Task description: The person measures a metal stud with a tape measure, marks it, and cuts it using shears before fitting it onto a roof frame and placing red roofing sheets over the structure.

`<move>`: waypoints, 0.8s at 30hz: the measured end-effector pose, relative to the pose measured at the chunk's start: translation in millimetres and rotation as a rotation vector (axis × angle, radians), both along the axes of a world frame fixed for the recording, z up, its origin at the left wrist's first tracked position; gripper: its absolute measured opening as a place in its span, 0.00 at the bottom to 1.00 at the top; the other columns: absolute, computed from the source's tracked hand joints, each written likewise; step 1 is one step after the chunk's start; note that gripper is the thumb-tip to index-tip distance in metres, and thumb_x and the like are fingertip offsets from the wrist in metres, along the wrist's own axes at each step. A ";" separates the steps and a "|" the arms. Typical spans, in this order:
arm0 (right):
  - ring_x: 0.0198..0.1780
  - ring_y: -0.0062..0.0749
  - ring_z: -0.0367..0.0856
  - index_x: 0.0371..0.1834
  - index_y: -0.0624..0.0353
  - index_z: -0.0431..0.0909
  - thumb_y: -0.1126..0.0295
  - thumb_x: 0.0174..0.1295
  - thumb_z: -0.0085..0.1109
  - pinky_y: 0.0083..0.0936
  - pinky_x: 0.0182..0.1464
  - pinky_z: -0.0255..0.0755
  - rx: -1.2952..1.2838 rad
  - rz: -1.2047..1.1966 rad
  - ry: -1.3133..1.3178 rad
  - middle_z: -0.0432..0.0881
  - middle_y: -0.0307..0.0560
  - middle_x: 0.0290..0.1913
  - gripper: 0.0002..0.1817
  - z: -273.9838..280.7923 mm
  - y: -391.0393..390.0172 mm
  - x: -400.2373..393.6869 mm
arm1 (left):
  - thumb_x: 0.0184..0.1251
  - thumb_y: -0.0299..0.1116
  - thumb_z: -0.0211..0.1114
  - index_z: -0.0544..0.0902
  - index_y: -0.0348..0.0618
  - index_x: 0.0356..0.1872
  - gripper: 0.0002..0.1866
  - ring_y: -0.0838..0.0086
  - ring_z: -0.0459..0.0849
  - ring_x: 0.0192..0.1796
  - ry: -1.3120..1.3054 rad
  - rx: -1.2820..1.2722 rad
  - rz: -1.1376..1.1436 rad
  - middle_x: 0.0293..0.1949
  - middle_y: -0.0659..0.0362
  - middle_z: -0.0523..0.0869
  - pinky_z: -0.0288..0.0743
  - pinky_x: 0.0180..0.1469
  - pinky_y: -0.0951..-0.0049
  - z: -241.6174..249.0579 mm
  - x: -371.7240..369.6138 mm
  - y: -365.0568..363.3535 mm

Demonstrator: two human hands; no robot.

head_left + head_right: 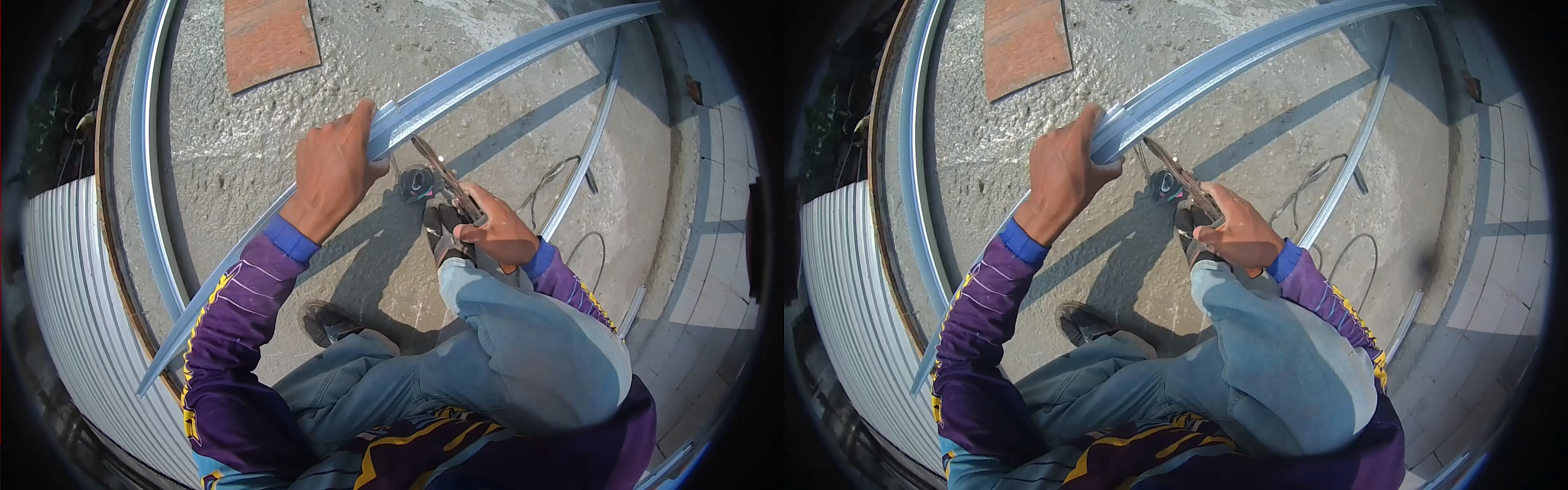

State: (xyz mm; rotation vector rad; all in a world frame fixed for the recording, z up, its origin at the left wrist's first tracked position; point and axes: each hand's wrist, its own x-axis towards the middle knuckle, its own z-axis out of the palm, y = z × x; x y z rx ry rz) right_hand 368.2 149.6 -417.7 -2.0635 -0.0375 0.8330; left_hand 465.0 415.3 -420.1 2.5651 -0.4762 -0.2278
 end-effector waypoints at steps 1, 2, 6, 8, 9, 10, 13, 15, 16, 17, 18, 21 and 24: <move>0.64 0.60 0.73 0.70 0.73 0.58 0.35 0.57 0.62 0.41 0.65 0.67 0.002 -0.001 0.001 0.71 0.74 0.63 0.53 -2.9 -1.2 0.6 | 0.44 0.37 0.79 0.75 0.41 0.54 0.33 0.54 0.87 0.31 -0.082 0.004 -0.004 0.32 0.49 0.87 0.79 0.32 0.59 -1.6 -1.6 -0.9; 0.62 0.60 0.75 0.70 0.73 0.58 0.39 0.58 0.63 0.41 0.63 0.69 0.003 0.011 -0.024 0.71 0.74 0.63 0.51 -7.1 -3.7 0.1 | 0.44 0.37 0.79 0.75 0.41 0.54 0.33 0.54 0.87 0.31 -0.081 0.005 -0.005 0.32 0.49 0.87 0.79 0.32 0.59 -2.3 -1.9 -1.5; 0.58 0.58 0.79 0.69 0.73 0.59 0.55 0.58 0.66 0.40 0.58 0.73 -0.046 0.037 -0.056 0.74 0.74 0.59 0.43 -11.1 -3.2 1.6 | 0.44 0.35 0.79 0.74 0.43 0.54 0.33 0.55 0.87 0.31 -0.075 0.001 0.012 0.34 0.50 0.86 0.79 0.31 0.59 -6.7 -6.9 -4.1; 0.55 0.57 0.80 0.68 0.72 0.60 0.58 0.57 0.65 0.40 0.57 0.74 -0.057 0.006 -0.027 0.75 0.73 0.57 0.41 -1.5 6.5 4.4 | 0.44 0.35 0.79 0.73 0.43 0.55 0.34 0.55 0.87 0.31 -0.075 -0.014 0.015 0.35 0.50 0.86 0.79 0.31 0.59 -7.5 -8.6 -5.3; 0.53 0.57 0.82 0.68 0.71 0.61 0.62 0.56 0.64 0.40 0.55 0.74 -0.067 -0.022 -0.001 0.77 0.72 0.55 0.38 3.1 10.3 5.6 | 0.44 0.34 0.79 0.74 0.44 0.55 0.34 0.55 0.87 0.31 -0.065 -0.003 0.016 0.35 0.50 0.86 0.79 0.31 0.59 -6.5 -8.8 -6.1; 0.53 0.57 0.82 0.68 0.71 0.61 0.62 0.56 0.64 0.40 0.55 0.74 -0.066 -0.024 0.000 0.77 0.72 0.55 0.38 5.1 11.6 5.9 | 0.44 0.34 0.79 0.74 0.44 0.55 0.34 0.55 0.87 0.31 -0.054 0.010 0.018 0.35 0.50 0.86 0.79 0.31 0.59 -5.9 -9.0 -6.5; 0.57 0.46 0.78 0.71 0.73 0.57 0.62 0.59 0.61 0.35 0.61 0.69 -0.068 -0.033 0.092 0.78 0.65 0.57 0.40 3.2 13.3 2.8 | 0.44 0.32 0.79 0.73 0.44 0.55 0.33 0.55 0.87 0.32 -0.096 -0.019 0.020 0.36 0.50 0.86 0.79 0.31 0.58 -7.6 -10.6 -5.8; 0.41 0.53 0.83 0.60 0.69 0.66 0.66 0.56 0.60 0.41 0.46 0.75 -0.034 -0.077 -0.029 0.82 0.65 0.41 0.30 -7.0 13.2 -2.3 | 0.44 0.32 0.79 0.73 0.44 0.54 0.33 0.55 0.87 0.32 -0.106 -0.017 0.023 0.37 0.50 0.86 0.79 0.31 0.59 -7.1 -10.8 -5.9; 0.41 0.53 0.83 0.60 0.69 0.66 0.66 0.56 0.60 0.41 0.46 0.75 -0.033 -0.080 -0.025 0.82 0.65 0.41 0.30 -7.9 14.3 -3.0 | 0.45 0.31 0.78 0.73 0.45 0.53 0.32 0.55 0.87 0.32 -0.118 -0.014 0.025 0.38 0.50 0.86 0.79 0.30 0.59 -6.5 -11.2 -5.9; 0.39 0.52 0.83 0.58 0.69 0.67 0.67 0.56 0.60 0.41 0.45 0.74 -0.051 -0.079 -0.066 0.82 0.63 0.38 0.28 -8.9 15.6 -2.5 | 0.45 0.31 0.78 0.73 0.45 0.53 0.32 0.55 0.87 0.32 -0.115 -0.014 0.023 0.38 0.50 0.86 0.79 0.30 0.59 -6.1 -11.1 -6.1; 0.38 0.52 0.83 0.56 0.69 0.68 0.67 0.56 0.60 0.41 0.44 0.74 -0.069 -0.076 -0.108 0.81 0.62 0.35 0.26 -9.9 16.6 -2.1 | 0.45 0.31 0.78 0.73 0.45 0.53 0.31 0.55 0.87 0.33 -0.118 -0.007 0.030 0.39 0.51 0.86 0.79 0.30 0.59 -5.8 -10.9 -6.5; 0.36 0.54 0.83 0.53 0.68 0.71 0.67 0.57 0.60 0.40 0.43 0.74 -0.171 -0.091 -0.136 0.81 0.62 0.34 0.23 -14.1 17.9 -6.1 | 0.47 0.31 0.77 0.72 0.46 0.52 0.29 0.55 0.87 0.33 -0.134 0.021 0.040 0.39 0.53 0.85 0.79 0.30 0.59 -9.4 -10.4 -9.2; 0.36 0.52 0.82 0.48 0.68 0.73 0.65 0.58 0.60 0.41 0.43 0.73 -0.130 -0.130 -0.080 0.81 0.62 0.35 0.20 -12.6 22.8 -2.6 | 0.48 0.31 0.77 0.72 0.47 0.51 0.28 0.56 0.87 0.33 -0.156 0.037 0.039 0.38 0.53 0.85 0.80 0.29 0.59 -9.0 -11.9 -10.3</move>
